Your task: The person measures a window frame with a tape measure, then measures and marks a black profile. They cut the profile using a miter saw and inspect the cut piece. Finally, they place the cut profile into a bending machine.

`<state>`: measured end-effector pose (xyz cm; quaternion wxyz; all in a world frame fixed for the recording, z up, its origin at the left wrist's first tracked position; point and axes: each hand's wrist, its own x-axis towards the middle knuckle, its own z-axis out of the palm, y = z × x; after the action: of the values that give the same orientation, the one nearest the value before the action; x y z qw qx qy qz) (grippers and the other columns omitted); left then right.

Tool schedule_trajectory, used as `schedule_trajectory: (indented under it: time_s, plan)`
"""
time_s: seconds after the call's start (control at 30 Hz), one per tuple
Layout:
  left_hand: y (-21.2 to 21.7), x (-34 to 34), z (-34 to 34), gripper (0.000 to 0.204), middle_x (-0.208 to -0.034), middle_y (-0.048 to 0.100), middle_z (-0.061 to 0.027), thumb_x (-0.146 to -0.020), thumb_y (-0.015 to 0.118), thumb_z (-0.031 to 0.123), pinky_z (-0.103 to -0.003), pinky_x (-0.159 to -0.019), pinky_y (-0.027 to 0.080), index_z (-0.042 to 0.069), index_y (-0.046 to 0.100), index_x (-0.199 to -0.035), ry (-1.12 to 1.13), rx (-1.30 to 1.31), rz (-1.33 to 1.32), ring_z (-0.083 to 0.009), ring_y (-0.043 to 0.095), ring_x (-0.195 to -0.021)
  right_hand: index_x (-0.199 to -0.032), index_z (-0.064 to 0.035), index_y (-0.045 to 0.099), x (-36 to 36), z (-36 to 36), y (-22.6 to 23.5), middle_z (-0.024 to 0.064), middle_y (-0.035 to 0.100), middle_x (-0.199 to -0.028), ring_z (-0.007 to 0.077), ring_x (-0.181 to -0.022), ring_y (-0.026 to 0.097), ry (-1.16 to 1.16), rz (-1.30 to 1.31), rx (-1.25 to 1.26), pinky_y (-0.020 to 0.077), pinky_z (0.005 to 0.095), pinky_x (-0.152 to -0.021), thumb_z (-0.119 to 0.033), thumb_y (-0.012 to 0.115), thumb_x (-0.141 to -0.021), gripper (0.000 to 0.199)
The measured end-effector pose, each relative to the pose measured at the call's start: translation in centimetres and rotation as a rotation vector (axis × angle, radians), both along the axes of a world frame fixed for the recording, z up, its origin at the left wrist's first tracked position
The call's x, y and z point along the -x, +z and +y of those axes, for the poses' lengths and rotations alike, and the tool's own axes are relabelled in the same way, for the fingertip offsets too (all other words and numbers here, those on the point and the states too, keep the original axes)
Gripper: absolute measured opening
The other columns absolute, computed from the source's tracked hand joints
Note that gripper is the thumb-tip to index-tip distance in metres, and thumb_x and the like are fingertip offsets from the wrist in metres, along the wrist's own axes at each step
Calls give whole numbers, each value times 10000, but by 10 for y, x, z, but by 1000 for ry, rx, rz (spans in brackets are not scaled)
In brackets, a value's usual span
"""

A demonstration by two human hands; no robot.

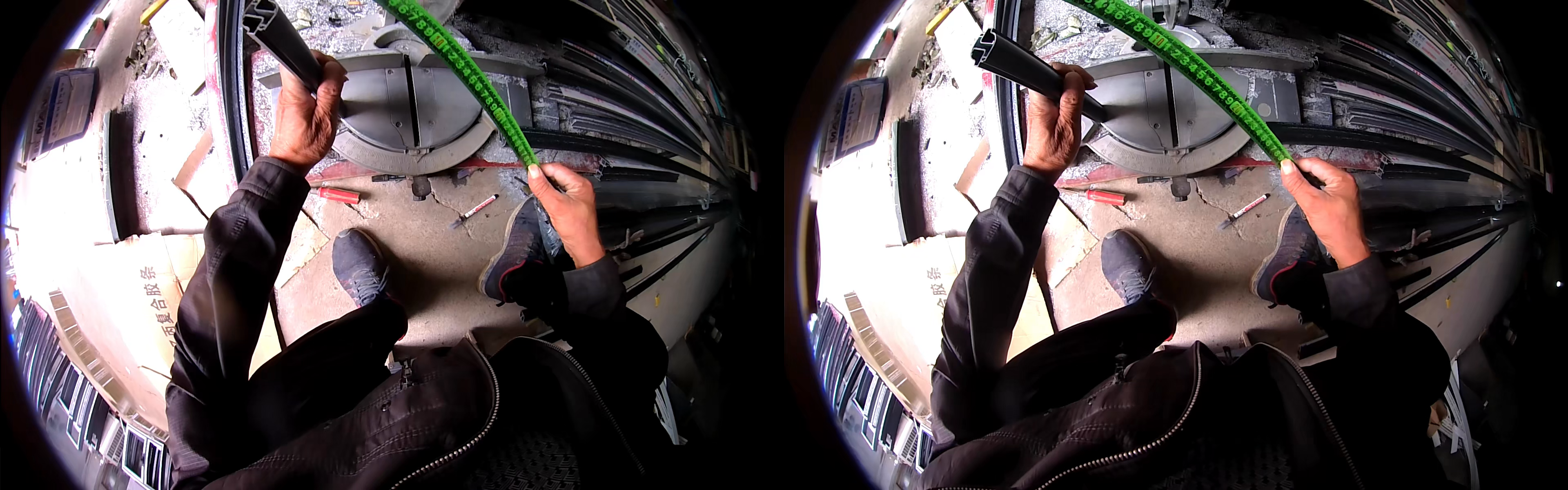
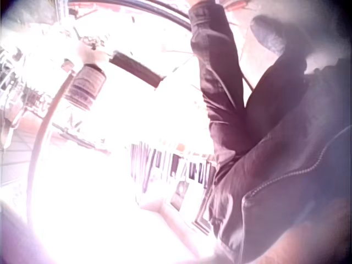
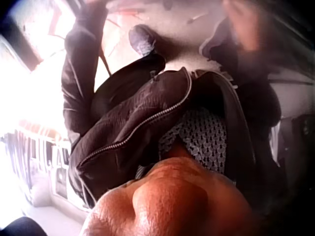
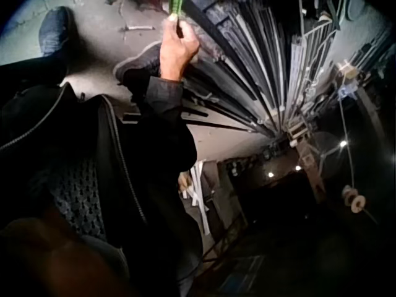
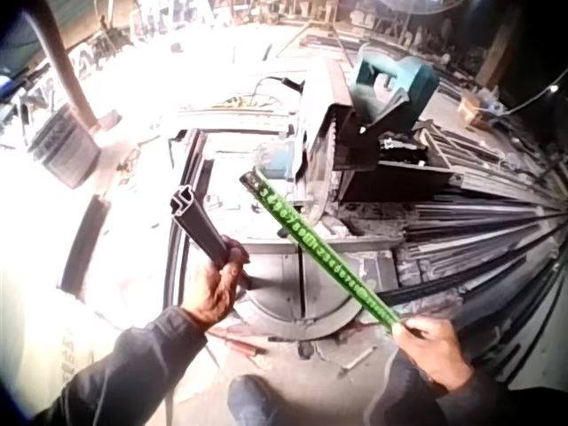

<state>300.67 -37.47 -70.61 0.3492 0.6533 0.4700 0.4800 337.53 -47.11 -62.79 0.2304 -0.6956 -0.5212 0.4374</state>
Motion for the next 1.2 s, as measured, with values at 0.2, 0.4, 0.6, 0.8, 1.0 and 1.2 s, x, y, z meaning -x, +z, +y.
schedule_trajectory:
  time_s: [0.2,0.4,0.6,0.8,1.0,1.2]
  plan:
    - [-5,3,6,189,-981,613,-69,-1081,586,220,-343,-829,502,69,508,-1162,21,-112,18,-175,593,-884,-1041,12,766,0,-3,-10,-68,600,-774,28,-740,486,13,10,9,426,228,-659,-285,768,-978,303]
    - [-3,-1,4,173,-1006,636,-60,-1120,510,219,-302,-849,472,49,516,-1150,12,-31,-8,-144,561,-896,-1038,15,766,-4,-6,-12,-70,598,-762,27,-728,484,21,-27,49,420,231,-643,-283,769,-974,305]
    - [-14,-1,7,154,-1015,638,-71,-1118,496,192,-315,-884,486,43,506,-1161,21,-104,42,-159,581,-911,-1036,13,765,-3,-6,-12,-69,597,-753,24,-721,481,15,-35,42,415,231,-633,-288,763,-976,307]
    - [-14,-2,4,144,-1003,633,-75,-1117,494,183,-311,-873,491,43,494,-1154,27,-71,49,-152,583,-911,-1035,11,764,-4,-7,-15,-71,598,-759,23,-724,481,16,-32,48,418,233,-635,-289,762,-974,306]
    - [-8,2,4,152,-963,635,-69,-1114,508,184,-309,-863,491,40,490,-1159,53,-131,52,-152,588,-884,-990,8,756,-4,-8,-18,-82,572,-738,18,-710,466,35,-32,-6,394,233,-615,-287,759,-979,295]
    - [13,32,0,332,-967,630,-223,-1044,621,215,-475,-736,518,64,427,-1266,142,-116,292,-450,650,-835,-954,1,749,-7,-7,-16,-93,543,-707,13,-673,436,20,-42,60,358,232,-583,-273,751,-984,276]
